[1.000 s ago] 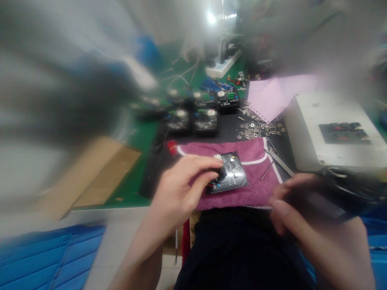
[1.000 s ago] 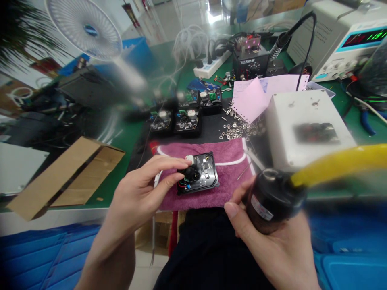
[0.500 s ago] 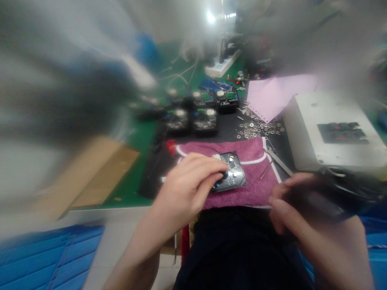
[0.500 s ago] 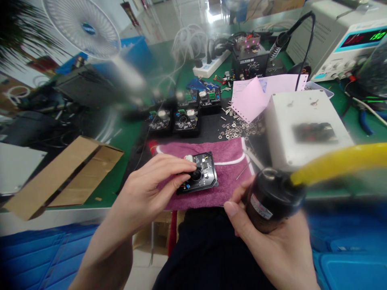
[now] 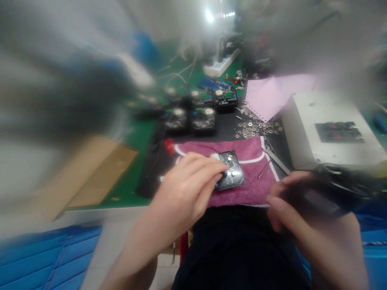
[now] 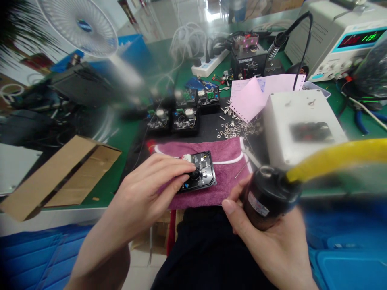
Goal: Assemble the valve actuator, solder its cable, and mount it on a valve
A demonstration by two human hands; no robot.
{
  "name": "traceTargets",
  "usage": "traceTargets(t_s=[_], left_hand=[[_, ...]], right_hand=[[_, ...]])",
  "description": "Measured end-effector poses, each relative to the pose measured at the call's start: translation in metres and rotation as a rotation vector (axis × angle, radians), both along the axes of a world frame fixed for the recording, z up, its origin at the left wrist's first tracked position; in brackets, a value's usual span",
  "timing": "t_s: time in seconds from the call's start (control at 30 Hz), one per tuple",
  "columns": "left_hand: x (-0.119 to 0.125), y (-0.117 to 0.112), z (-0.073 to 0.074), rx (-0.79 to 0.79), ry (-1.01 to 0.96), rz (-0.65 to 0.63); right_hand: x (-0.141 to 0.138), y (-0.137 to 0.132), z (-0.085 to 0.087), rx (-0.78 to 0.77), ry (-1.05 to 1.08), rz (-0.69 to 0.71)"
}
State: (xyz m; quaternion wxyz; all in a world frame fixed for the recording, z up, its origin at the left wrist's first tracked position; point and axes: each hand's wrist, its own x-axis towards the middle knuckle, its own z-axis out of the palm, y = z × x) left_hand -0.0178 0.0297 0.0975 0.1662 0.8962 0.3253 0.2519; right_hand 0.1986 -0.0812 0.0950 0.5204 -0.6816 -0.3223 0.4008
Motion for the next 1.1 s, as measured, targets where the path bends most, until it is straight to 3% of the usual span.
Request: traceTargets(t_s=[0.17,0.4,0.73,1.1], left_hand=[[0.002,0.003,0.000,0.001,0.030,-0.028],[0.004,-0.002,-0.003,-0.024,-0.017,0.028],[0.007,-0.007,-0.019,-0.010,-0.109,0.125],[0.009,-0.008,-0.015,0.004,-0.110,0.121]], right_hand=[[0.000,0.001,0.001,0.023,-0.028,0.033],[0.000,0.001,0.002,0.015,-0.019,0.025],[-0.003,0.001,0.001,0.015,-0.014,0.002],[-0.012,0.002,0.003,0.059,0.011,-0.057]])
